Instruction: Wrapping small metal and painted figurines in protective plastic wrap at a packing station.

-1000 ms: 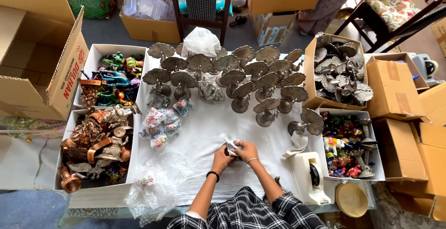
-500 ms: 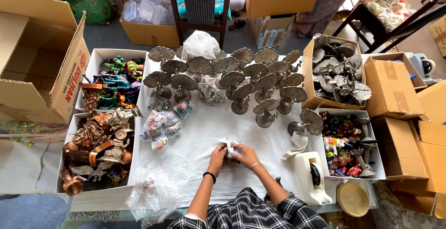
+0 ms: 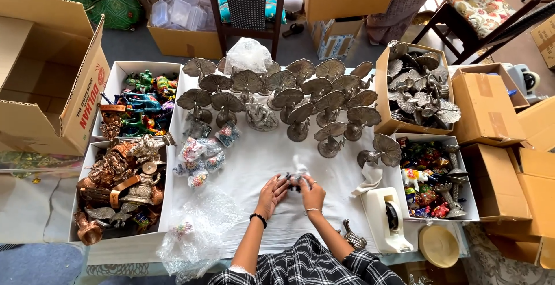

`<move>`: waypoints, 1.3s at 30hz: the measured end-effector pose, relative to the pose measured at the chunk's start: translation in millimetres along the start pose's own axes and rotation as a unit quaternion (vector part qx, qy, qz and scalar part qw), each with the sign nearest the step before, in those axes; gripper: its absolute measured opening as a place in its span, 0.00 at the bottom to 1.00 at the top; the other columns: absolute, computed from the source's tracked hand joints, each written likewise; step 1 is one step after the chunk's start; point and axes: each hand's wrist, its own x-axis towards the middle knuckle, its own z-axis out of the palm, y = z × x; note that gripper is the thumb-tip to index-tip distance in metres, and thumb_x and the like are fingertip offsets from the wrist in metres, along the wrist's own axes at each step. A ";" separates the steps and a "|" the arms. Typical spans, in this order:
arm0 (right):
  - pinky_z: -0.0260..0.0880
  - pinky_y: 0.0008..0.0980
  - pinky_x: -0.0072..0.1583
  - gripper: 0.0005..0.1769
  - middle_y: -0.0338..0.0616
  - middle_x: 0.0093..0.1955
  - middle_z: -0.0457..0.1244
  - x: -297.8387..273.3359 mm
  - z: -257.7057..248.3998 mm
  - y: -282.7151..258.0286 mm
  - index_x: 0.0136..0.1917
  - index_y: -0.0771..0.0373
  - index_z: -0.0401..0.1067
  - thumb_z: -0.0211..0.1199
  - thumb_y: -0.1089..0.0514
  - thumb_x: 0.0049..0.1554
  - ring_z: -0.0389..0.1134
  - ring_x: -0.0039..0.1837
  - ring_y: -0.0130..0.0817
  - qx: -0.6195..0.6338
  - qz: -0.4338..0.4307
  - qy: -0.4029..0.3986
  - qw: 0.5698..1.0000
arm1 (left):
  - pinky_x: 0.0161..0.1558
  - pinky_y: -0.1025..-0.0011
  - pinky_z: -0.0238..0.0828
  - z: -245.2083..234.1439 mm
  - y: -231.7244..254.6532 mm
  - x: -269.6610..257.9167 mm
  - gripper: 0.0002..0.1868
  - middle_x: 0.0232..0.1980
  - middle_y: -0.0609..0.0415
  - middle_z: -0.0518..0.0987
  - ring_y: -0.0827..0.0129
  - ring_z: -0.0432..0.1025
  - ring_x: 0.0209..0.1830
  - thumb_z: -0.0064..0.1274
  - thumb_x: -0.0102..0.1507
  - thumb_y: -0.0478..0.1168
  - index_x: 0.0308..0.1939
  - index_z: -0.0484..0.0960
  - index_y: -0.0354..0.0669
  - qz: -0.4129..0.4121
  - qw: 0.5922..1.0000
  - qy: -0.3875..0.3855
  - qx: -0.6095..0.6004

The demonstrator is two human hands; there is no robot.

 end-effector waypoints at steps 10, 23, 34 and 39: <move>0.73 0.38 0.56 0.19 0.53 0.57 0.71 -15.4 7.2 -54.5 0.58 0.58 0.78 0.68 0.57 0.53 0.74 0.55 0.45 -0.050 -0.252 -0.183 0.949 | 0.44 0.66 0.78 -62.0 -44.5 50.3 0.19 0.43 0.54 0.80 0.68 0.75 0.38 0.43 0.70 0.53 0.54 0.77 0.45 -0.012 0.998 0.051 -0.015; 0.73 0.45 0.51 0.24 0.51 0.52 0.71 0.1 33.2 -11.4 0.60 0.46 0.81 0.67 0.63 0.50 0.73 0.47 0.50 -0.282 -0.286 -0.201 0.894 | 0.33 0.72 0.71 -40.9 -31.5 39.0 0.19 0.37 0.59 0.78 0.73 0.71 0.31 0.41 0.72 0.55 0.48 0.78 0.46 0.007 0.996 0.044 0.075; 0.76 0.26 0.49 0.20 0.34 0.46 0.72 26.9 18.9 27.4 0.61 0.63 0.76 0.68 0.59 0.54 0.72 0.46 0.24 0.264 0.213 -0.304 0.890 | 0.47 0.73 0.77 -13.9 -5.5 2.0 0.27 0.46 0.61 0.81 0.76 0.77 0.43 0.52 0.65 0.63 0.55 0.79 0.45 -0.027 0.996 0.009 0.083; 0.73 0.29 0.45 0.18 0.39 0.43 0.72 26.0 20.7 25.7 0.58 0.64 0.79 0.71 0.62 0.54 0.70 0.42 0.25 0.165 0.156 -0.187 0.956 | 0.48 0.74 0.77 -6.9 -4.0 1.9 0.25 0.46 0.61 0.82 0.76 0.77 0.43 0.56 0.64 0.58 0.56 0.81 0.45 -0.012 0.997 -0.003 0.078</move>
